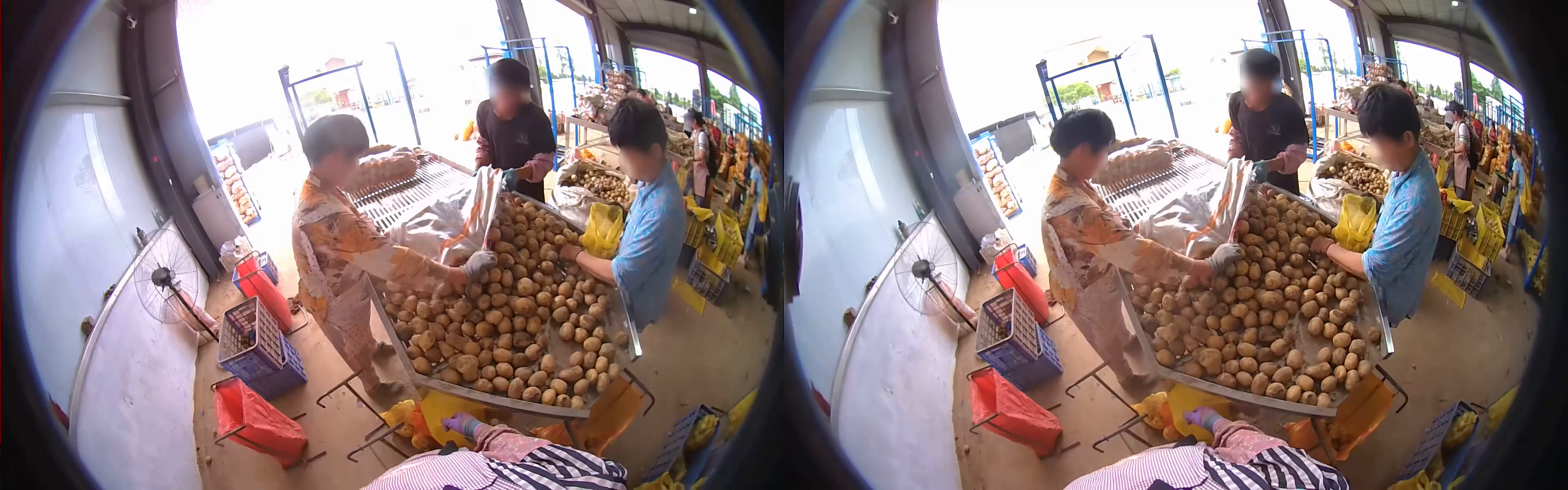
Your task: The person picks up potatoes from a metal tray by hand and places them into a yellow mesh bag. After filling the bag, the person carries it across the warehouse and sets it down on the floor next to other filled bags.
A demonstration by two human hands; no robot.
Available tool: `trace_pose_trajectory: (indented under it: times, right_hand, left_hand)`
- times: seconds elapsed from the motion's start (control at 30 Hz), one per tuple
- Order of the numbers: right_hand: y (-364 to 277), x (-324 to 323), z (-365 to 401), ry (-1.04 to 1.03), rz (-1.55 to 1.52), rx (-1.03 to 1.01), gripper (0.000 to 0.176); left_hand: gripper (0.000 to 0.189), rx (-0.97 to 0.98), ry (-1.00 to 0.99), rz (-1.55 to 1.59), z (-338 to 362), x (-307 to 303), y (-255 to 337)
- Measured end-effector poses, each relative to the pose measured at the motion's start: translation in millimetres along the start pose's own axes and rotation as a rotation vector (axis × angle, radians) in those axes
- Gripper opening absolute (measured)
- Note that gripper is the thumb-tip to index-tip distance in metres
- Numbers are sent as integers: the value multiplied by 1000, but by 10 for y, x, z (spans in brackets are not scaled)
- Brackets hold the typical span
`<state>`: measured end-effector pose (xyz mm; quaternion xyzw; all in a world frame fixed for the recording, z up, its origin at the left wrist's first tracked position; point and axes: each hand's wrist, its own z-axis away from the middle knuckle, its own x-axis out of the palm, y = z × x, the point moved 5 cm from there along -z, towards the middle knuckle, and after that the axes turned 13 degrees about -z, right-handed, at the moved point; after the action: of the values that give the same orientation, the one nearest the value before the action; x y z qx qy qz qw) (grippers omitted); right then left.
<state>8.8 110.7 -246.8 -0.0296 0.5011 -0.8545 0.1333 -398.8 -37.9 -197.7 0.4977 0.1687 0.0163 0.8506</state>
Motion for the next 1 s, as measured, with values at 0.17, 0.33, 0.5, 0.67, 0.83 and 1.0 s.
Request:
trace_pose_trajectory:
  times: [0.17, 0.33, 0.5, 0.67, 0.83, 1.0]
  right_hand:
    - [-146, 153, 153, -177, 252, -92, 41]
    - [-755, 386, 661, -463, -888, 24, 33]
    - [-2396, 405, 1585, -934, -1318, -354, 28]
    - [-2318, 490, 1086, -677, -1095, -366, 38]
    - [-2624, 690, 1430, -984, -1277, -285, 33]
    - [-2374, 486, 1335, -783, -1331, -134, 26]
  left_hand:
    - [39, -16, -9, 5, -24, -271, -378]
    - [40, -11, -19, 20, -105, -400, -525]
    - [40, -55, -55, 95, 23, -143, -13]
    - [52, 225, -372, 451, 271, 399, 1130]
    - [54, 651, -181, 160, 551, 323, 1620]
    - [51, 421, -554, 1164, 604, 145, 1565]
